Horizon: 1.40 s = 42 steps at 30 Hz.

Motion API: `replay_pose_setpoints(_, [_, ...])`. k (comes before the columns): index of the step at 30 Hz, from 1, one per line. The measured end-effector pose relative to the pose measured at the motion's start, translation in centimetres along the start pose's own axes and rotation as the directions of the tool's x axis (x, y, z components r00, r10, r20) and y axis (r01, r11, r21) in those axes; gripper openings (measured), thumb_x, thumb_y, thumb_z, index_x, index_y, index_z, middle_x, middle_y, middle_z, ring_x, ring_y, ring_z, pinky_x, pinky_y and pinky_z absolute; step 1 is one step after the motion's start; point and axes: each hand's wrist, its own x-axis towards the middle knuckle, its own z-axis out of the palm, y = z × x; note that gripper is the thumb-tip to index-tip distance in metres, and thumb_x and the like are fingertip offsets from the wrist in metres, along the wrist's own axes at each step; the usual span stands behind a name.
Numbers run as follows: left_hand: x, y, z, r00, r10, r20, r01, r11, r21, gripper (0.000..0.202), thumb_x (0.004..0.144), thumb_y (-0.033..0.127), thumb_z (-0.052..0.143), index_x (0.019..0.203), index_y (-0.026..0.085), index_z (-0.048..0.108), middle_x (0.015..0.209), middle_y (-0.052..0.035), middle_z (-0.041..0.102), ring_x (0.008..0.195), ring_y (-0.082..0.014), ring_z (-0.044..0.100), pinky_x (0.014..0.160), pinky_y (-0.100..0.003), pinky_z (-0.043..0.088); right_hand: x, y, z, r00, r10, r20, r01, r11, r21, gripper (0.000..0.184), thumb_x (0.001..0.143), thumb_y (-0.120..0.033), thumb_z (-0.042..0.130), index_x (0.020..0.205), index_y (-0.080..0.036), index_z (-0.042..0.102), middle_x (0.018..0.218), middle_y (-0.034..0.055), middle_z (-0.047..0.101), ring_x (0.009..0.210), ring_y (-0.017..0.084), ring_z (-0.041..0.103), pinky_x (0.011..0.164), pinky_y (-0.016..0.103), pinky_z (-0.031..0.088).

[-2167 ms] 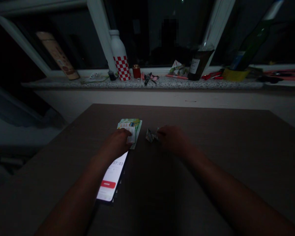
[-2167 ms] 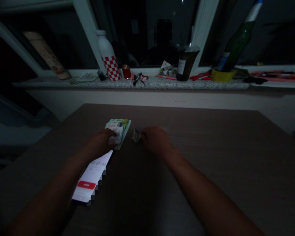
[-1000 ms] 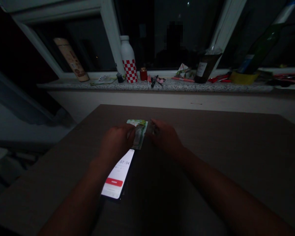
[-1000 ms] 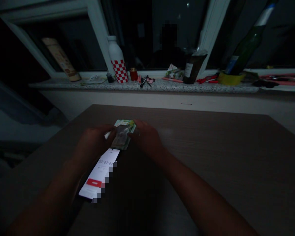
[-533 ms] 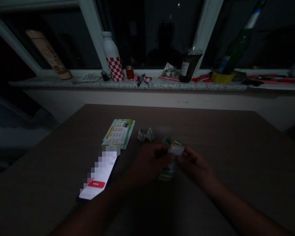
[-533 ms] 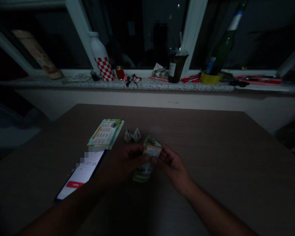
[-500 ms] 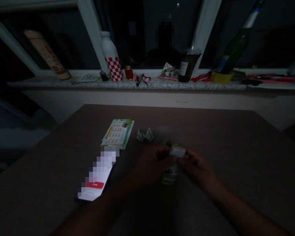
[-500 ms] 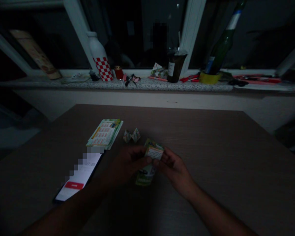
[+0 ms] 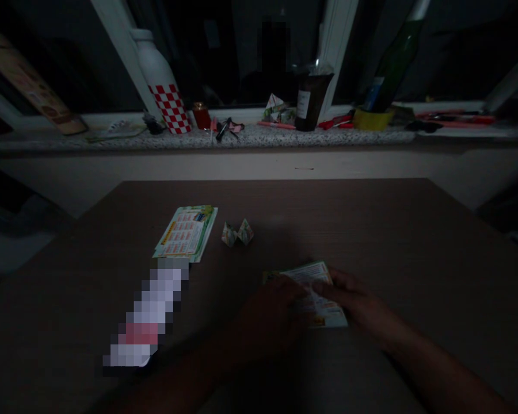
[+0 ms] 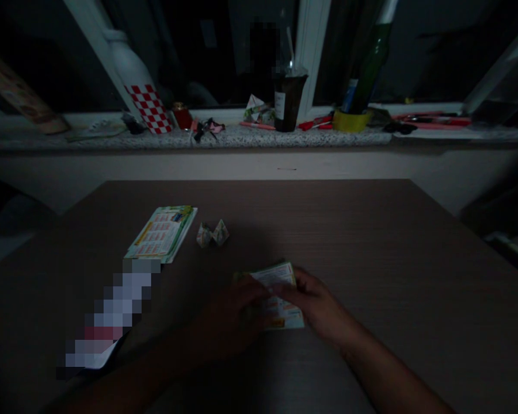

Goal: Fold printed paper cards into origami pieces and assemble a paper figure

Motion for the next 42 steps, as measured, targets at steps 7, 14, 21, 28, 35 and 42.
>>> replay_pose_setpoints(7, [-0.5, -0.3, -1.3, 0.996, 0.005, 0.092, -0.046, 0.892, 0.450, 0.023, 0.085, 0.018, 0.052, 0.107, 0.016, 0.059, 0.113, -0.0101, 0.057, 0.102, -0.0258, 0.054, 0.087, -0.041, 0.047, -0.1, 0.5, -2.0, 0.967, -0.099, -0.233, -0.033, 0.864, -0.503, 0.044, 0.080, -0.036, 0.063, 0.120, -0.018, 0.054, 0.075, 0.0022, 0.072, 0.068, 0.021, 0.070, 0.060, 0.031, 0.057])
replay_pose_setpoints(14, [-0.5, -2.0, -2.9, 0.996, 0.053, 0.072, -0.084, 0.834, 0.546, 0.027, 0.090, 0.021, 0.048, 0.116, 0.019, 0.057, 0.121, -0.0073, 0.055, 0.109, -0.0253, 0.050, 0.095, -0.044, 0.042, -0.5, -0.7, -3.4, 0.927, -0.279, -0.251, -0.115, 0.426, -0.897, 0.055, 0.078, -0.035, 0.064, 0.129, -0.016, 0.052, 0.072, 0.0012, 0.070, 0.065, 0.021, 0.068, 0.062, 0.033, 0.054])
replay_pose_setpoints(21, [-0.7, -2.5, -3.0, 0.997, 0.059, 0.043, -0.073, 0.867, 0.494, 0.035, 0.087, 0.028, 0.055, 0.121, 0.019, 0.054, 0.126, -0.0086, 0.052, 0.116, -0.0258, 0.046, 0.100, -0.043, 0.039, -0.7, -0.9, -3.6, 0.896, -0.442, 0.038, 0.128, 0.176, -0.976, 0.048, 0.079, -0.036, 0.066, 0.124, -0.024, 0.057, 0.119, 0.0069, 0.065, 0.107, 0.025, 0.061, 0.093, 0.042, 0.049])
replay_pose_setpoints(28, [-1.6, -2.9, -4.4, 0.997, 0.048, 0.053, -0.066, 0.895, 0.441, 0.052, 0.076, 0.037, 0.067, 0.124, 0.022, 0.052, 0.129, -0.0079, 0.050, 0.119, -0.0269, 0.044, 0.102, -0.045, 0.036, -0.8, 0.1, -4.4, 0.921, -0.335, 0.198, 0.226, 0.046, -0.973, 0.056, 0.075, -0.043, 0.070, 0.126, -0.025, 0.056, 0.140, 0.0084, 0.049, 0.130, 0.030, 0.042, 0.105, 0.051, 0.037])
replay_pose_setpoints(35, [-1.6, -3.2, -4.4, 0.994, 0.075, 0.083, -0.105, 0.883, 0.457, 0.050, 0.079, 0.035, 0.064, 0.126, 0.023, 0.052, 0.134, -0.0073, 0.049, 0.122, -0.0271, 0.044, 0.103, -0.045, 0.035, -0.5, 0.0, -4.5, 0.929, -0.366, 0.060, 0.099, 0.089, -0.991, 0.062, 0.081, -0.050, 0.061, 0.134, -0.021, 0.050, 0.141, 0.0124, 0.047, 0.129, 0.032, 0.043, 0.105, 0.051, 0.037])
replay_pose_setpoints(42, [-1.2, -4.1, -3.4, 0.995, 0.093, 0.029, -0.096, 0.894, 0.437, 0.048, 0.083, 0.035, 0.060, 0.128, 0.023, 0.050, 0.138, -0.0073, 0.046, 0.125, -0.0258, 0.042, 0.106, -0.044, 0.033, -0.1, 0.3, -3.7, 0.916, -0.402, -0.008, 0.075, 0.189, -0.979, 0.044, 0.091, -0.045, 0.048, 0.127, -0.021, 0.057, 0.137, 0.0123, 0.051, 0.127, 0.030, 0.045, 0.106, 0.050, 0.036])
